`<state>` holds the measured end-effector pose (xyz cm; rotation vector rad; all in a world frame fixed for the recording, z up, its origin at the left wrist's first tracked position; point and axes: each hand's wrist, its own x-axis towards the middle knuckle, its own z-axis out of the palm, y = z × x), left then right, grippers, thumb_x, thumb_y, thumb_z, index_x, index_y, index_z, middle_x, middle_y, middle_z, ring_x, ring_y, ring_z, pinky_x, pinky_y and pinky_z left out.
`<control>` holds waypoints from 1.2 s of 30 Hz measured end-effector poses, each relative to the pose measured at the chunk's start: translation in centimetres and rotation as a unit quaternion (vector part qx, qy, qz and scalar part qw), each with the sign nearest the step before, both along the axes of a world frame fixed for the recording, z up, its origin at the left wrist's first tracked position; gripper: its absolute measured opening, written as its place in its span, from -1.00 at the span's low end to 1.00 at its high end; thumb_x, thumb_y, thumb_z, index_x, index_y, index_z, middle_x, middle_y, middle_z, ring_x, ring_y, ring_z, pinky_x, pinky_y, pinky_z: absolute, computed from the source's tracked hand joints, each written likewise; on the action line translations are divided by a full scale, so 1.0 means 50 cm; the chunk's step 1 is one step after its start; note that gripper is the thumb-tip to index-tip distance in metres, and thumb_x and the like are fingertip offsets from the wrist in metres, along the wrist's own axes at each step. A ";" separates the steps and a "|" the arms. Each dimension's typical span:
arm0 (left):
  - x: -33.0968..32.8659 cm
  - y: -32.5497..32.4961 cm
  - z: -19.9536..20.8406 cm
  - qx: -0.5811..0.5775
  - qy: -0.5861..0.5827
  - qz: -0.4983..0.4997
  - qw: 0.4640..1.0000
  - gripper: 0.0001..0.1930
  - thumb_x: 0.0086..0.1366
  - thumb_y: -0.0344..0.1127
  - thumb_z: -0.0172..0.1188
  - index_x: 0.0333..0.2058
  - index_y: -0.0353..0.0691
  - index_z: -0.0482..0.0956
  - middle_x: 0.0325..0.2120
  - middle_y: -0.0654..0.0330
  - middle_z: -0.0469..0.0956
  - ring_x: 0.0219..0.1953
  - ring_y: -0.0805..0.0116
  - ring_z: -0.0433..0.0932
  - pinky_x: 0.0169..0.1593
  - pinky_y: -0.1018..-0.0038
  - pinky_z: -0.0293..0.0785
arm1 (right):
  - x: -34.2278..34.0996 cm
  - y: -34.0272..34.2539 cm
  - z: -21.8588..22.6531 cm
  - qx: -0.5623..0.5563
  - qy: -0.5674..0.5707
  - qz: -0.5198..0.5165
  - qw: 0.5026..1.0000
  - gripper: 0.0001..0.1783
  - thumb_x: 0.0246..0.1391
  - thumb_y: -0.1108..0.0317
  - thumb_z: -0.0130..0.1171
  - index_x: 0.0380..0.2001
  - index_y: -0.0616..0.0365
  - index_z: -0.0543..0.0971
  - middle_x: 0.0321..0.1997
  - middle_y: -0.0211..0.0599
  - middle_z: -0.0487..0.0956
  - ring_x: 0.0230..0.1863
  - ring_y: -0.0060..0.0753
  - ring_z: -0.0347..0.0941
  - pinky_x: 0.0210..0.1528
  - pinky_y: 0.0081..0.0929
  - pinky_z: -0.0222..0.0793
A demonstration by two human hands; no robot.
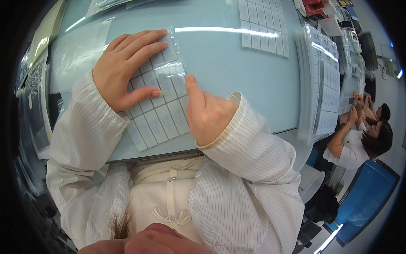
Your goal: Placing small rectangular components onto a grid sheet at a manufacturing workstation.
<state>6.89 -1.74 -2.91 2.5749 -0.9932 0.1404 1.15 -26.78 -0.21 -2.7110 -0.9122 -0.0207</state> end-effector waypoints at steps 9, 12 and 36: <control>0.000 0.000 0.000 -0.005 -0.021 -0.011 1.000 -0.18 0.02 0.06 0.40 0.22 -0.25 0.42 0.30 0.03 0.38 0.32 -0.03 0.35 0.34 0.13 0.23 | -0.061 -0.035 0.005 0.028 0.015 0.005 0.999 -0.55 -0.01 0.63 0.13 0.01 0.59 0.50 -0.70 -0.33 0.41 -0.77 -0.44 0.37 -0.77 -0.41 0.21; -0.009 0.002 0.002 0.017 -0.017 0.011 1.000 -0.23 0.11 0.11 0.40 0.22 -0.17 0.41 0.29 0.09 0.38 0.34 0.08 0.33 0.40 0.16 0.20 | -0.076 -0.042 0.002 0.035 0.027 0.020 0.999 -0.54 -0.02 0.64 0.13 0.01 0.61 0.49 -0.71 -0.34 0.38 -0.79 -0.46 0.33 -0.77 -0.42 0.18; 0.003 0.006 -0.006 0.069 -0.040 0.004 0.997 -0.18 0.09 0.20 0.36 0.28 -0.05 0.41 0.33 0.13 0.36 0.36 -0.02 0.31 0.43 0.09 0.17 | -0.192 -0.091 0.029 0.042 0.042 0.005 0.998 -0.50 -0.04 0.62 0.14 0.03 0.66 0.48 -0.73 -0.37 0.30 -0.79 -0.46 0.27 -0.76 -0.40 0.14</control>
